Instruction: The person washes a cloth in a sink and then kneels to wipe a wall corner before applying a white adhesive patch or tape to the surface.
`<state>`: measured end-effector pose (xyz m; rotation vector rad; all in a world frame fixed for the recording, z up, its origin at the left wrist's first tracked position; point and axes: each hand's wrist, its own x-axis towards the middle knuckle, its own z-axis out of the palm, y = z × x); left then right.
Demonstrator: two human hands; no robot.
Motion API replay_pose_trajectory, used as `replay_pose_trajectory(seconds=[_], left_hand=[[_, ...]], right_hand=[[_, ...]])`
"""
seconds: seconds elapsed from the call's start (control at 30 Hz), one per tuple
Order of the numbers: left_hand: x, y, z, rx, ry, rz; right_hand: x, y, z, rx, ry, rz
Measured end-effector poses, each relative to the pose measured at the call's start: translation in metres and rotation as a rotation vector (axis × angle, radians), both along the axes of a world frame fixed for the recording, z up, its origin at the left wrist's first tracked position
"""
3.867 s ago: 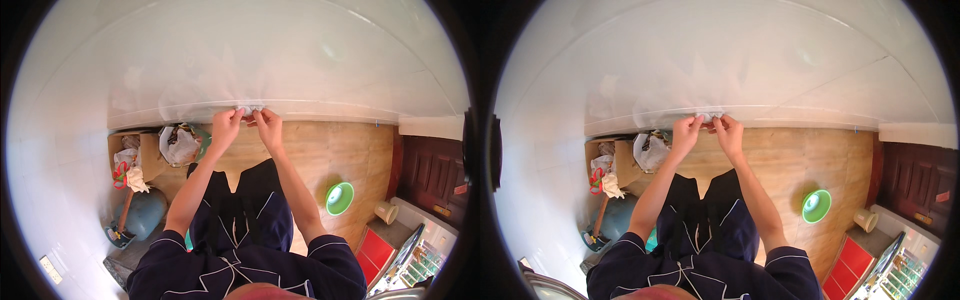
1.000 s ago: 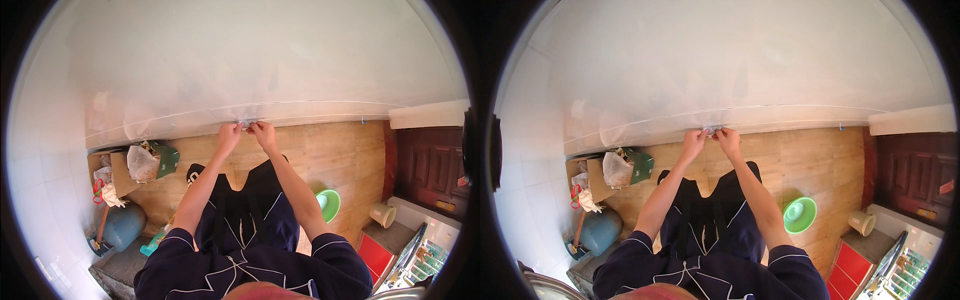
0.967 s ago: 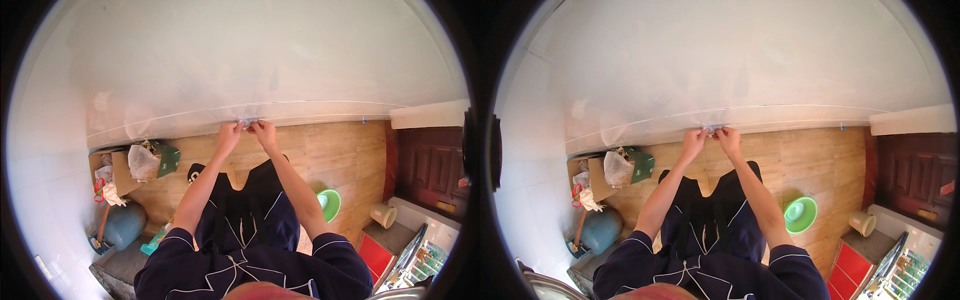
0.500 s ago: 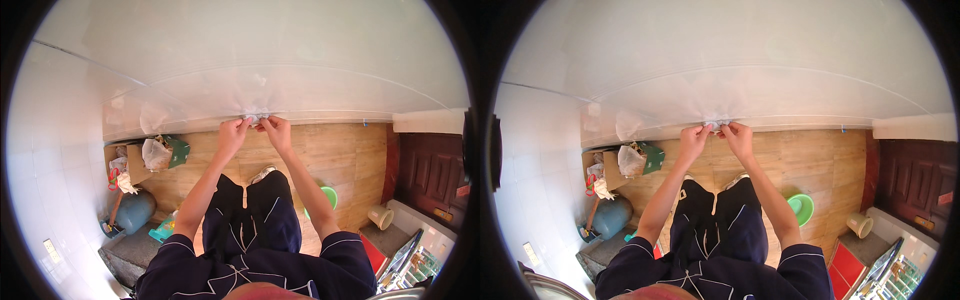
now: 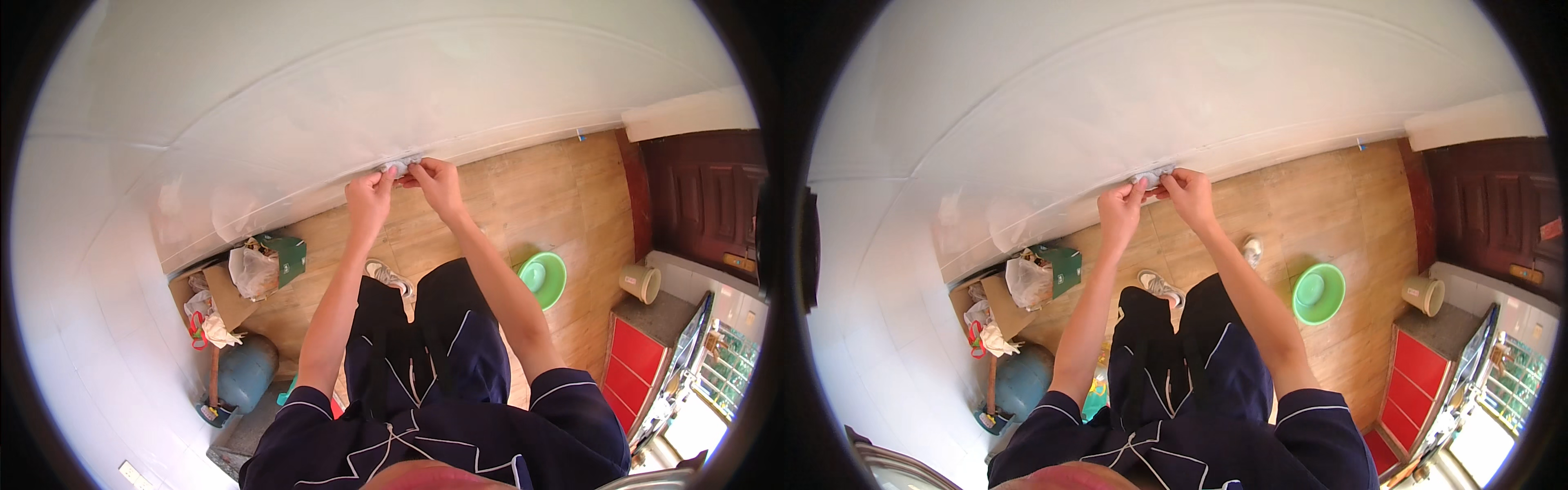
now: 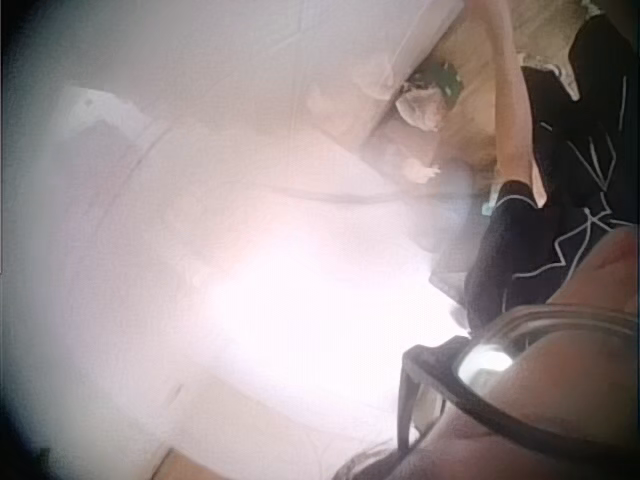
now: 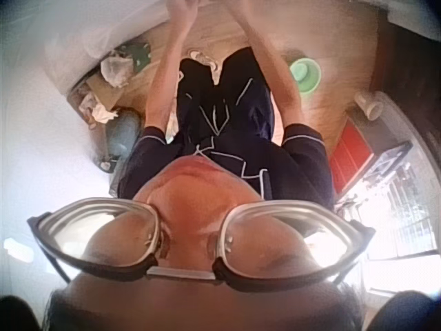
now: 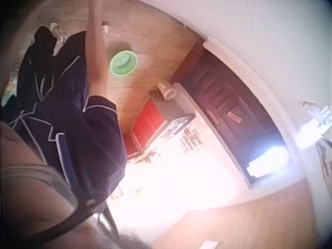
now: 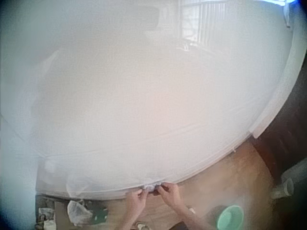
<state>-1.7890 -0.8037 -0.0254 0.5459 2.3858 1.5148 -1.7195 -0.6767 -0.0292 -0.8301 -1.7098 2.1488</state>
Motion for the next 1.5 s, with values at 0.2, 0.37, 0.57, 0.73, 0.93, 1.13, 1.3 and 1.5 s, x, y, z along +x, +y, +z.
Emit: replay_pose_trajectory(seconds=[0.2,0.37,0.57,0.73,0.93,1.13,1.3,1.5], left_hand=[[0.008,0.022,-0.035,-0.1,-0.049,-0.025],[0.009,0.053,-0.068,-0.305,0.022,-0.096],[0.01,0.073,-0.14,-0.413,-0.155,-0.084],[0.023,0.086,-0.188,-0.136,-0.354,0.121],[0.034,0.074,-0.089,0.013,-0.254,0.118],[0.043,0.08,-0.003,0.271,-0.209,0.164],[0.048,0.1,-0.047,0.074,-0.185,0.108],[0.057,0.141,-0.192,-0.308,-0.124,0.022]], right_hand=[[0.015,0.013,-0.06,-0.002,-0.12,0.01],[0.004,0.039,-0.095,-0.209,-0.241,-0.077],[0.007,0.07,-0.138,-0.155,-0.413,0.027],[0.018,0.084,-0.144,-0.408,-0.252,-0.065],[0.029,0.082,-0.05,-0.269,-0.147,-0.006],[0.036,0.08,0.014,-0.274,0.148,0.048],[0.042,0.101,-0.056,-0.298,0.025,-0.005],[0.047,0.145,-0.166,-0.133,-0.204,0.02]])
